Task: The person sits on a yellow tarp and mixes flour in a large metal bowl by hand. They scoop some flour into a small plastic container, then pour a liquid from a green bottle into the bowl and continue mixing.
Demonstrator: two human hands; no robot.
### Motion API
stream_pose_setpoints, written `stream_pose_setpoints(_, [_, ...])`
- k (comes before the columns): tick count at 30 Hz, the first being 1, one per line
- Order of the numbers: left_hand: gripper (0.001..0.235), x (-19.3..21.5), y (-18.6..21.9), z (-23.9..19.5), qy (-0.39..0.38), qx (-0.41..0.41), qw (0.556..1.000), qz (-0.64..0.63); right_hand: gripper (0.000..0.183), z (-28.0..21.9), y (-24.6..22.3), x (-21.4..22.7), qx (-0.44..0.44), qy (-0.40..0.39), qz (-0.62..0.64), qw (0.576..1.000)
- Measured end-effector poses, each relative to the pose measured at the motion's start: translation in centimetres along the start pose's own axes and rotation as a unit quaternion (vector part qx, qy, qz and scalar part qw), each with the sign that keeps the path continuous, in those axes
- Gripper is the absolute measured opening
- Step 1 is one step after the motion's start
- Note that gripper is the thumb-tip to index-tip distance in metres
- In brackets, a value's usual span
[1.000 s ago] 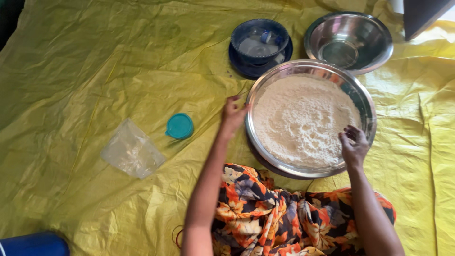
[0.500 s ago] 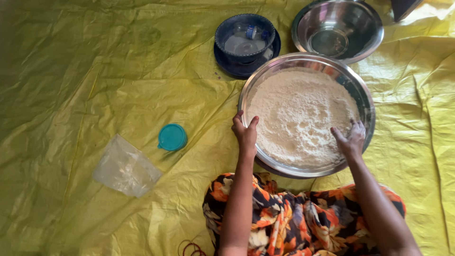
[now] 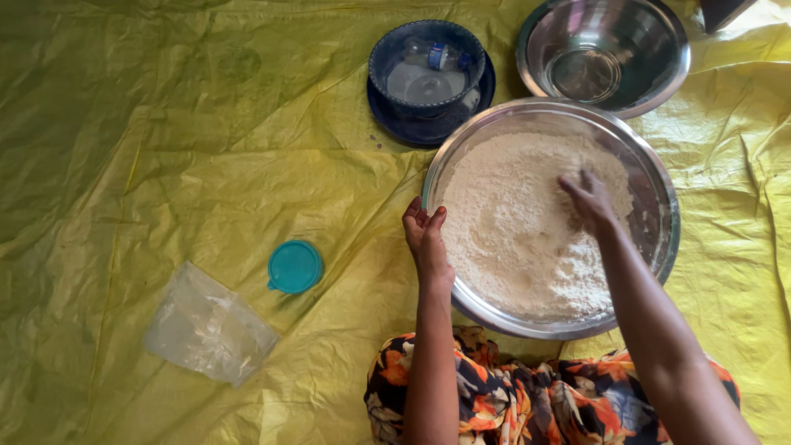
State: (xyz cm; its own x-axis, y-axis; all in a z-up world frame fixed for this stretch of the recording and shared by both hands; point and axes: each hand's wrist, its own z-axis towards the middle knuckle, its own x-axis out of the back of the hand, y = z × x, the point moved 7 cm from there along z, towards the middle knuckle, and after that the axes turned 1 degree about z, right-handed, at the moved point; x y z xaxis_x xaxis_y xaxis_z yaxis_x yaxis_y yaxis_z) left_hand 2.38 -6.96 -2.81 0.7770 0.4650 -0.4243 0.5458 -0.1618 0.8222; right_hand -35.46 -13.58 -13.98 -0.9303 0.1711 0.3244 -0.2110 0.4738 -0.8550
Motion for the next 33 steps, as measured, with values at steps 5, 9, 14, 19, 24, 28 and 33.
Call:
stream_pose_setpoints(5, [0.062,0.1,0.3,-0.1,-0.001,0.009,1.0,0.0,0.093,-0.5,-2.6,-6.8,0.031,-0.069,-0.227,0.971])
stream_pose_setpoints(9, [0.061,0.0,0.4,-0.2,0.001,0.003,1.0,-0.003,0.081,-2.8,-1.6,-11.1,0.019,-0.142,-0.472,0.87])
stream_pose_setpoints(14, [0.06,0.3,0.5,-0.5,0.005,-0.008,1.0,-0.012,0.058,-9.9,-2.7,-13.3,0.301,-0.196,-0.529,0.769])
stream_pose_setpoints(19, [0.061,0.9,0.4,-0.6,0.003,-0.004,0.999,-0.039,0.053,-15.1,-2.0,-10.0,0.351,-0.267,-0.55,0.709])
stream_pose_setpoints(24, [0.061,0.8,0.3,-0.5,-0.002,-0.017,0.998,-0.056,0.051,-13.1,-0.9,-3.9,0.351,-0.255,-0.567,0.7])
stream_pose_setpoints(28, [0.063,0.9,-0.2,-0.2,0.009,-0.01,1.0,-0.029,0.053,-7.4,0.2,-0.8,0.304,-0.156,-0.592,0.73])
stream_pose_setpoints(33, [0.064,0.7,-0.7,0.2,0.015,-0.005,1.0,0.0,0.05,-2.8,-0.2,-4.2,0.143,-0.073,-0.474,0.866])
